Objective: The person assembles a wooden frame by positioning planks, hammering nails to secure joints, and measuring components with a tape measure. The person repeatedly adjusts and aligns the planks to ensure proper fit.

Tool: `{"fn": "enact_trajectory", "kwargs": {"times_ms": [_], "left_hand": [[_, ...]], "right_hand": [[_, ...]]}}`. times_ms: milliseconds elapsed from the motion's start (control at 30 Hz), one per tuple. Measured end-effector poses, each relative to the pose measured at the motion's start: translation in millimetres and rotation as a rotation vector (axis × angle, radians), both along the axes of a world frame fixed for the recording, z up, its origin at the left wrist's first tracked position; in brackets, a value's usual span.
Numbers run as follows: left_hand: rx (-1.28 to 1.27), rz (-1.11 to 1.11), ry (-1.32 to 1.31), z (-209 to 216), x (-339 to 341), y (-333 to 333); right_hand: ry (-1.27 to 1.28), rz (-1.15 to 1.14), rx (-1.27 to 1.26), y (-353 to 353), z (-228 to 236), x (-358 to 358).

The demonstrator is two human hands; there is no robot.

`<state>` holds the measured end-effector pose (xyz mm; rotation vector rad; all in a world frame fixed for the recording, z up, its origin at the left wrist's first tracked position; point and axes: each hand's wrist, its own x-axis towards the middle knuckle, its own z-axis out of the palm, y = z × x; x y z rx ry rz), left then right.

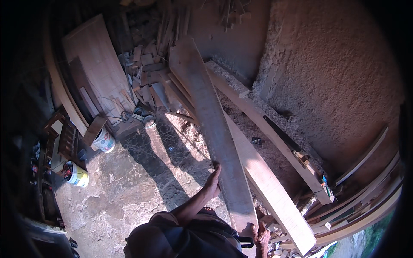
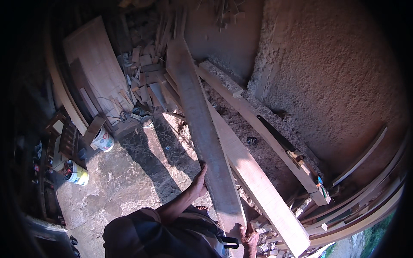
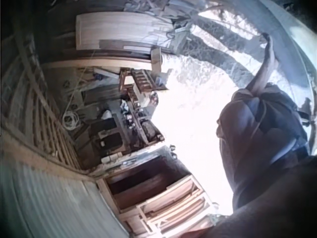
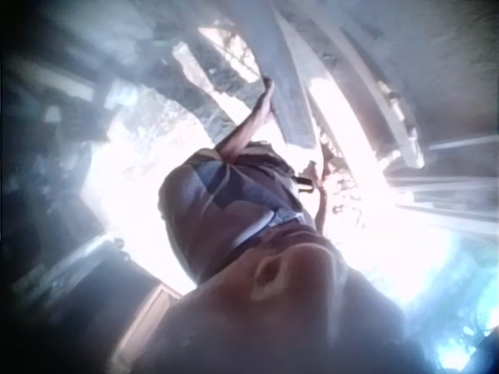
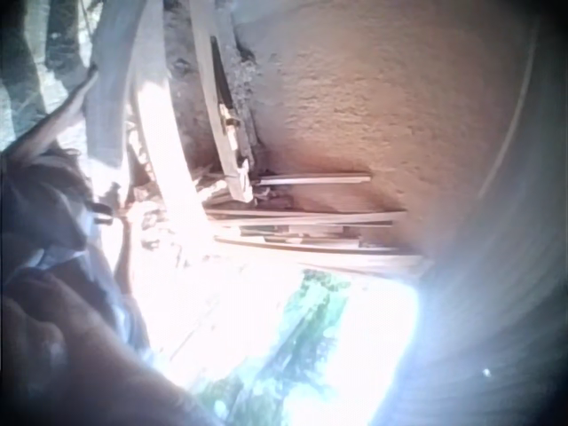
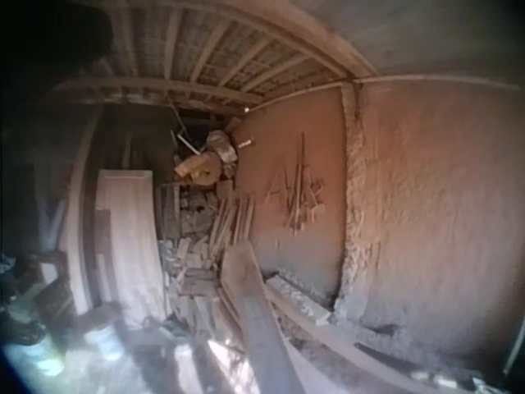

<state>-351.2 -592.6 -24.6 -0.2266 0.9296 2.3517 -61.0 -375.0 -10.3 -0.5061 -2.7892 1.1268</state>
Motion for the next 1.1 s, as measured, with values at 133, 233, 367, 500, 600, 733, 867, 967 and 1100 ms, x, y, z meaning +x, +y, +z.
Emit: {"fn": "enact_trajectory", "kwargs": {"times_ms": [133,233,367,500,600,733,867,967,1100], "left_hand": [[-0.008,-0.033,-0.024,1,-1,1],[-0.044,-0.056,-0.021,-1,4,7],[-0.225,-0.047,-0.006,-3,7,17],[-0.305,-0.212,0.055,1,-10,21],[-0.428,-0.245,0.113,4,-31,27],[-0.387,-0.232,0.135,1,-66,42],[-0.332,-0.195,0.078,-10,-107,55],[-0.302,-0.183,0.059,-21,-145,58],[-0.345,-0.193,-0.015,-37,-209,59]], "right_hand": [[0.036,0.003,0.091,-3,1,5],[0.049,-0.005,0.132,0,-1,12],[-0.088,-0.072,0.221,9,3,20],[-0.017,-0.058,0.263,25,19,13],[0.089,-0.022,0.359,40,34,-7],[-0.073,-0.075,0.337,56,49,-44],[-0.058,-0.076,0.380,68,56,-92],[0.017,-0.039,0.381,70,62,-134],[-0.023,-0.044,0.458,63,74,-196]]}}
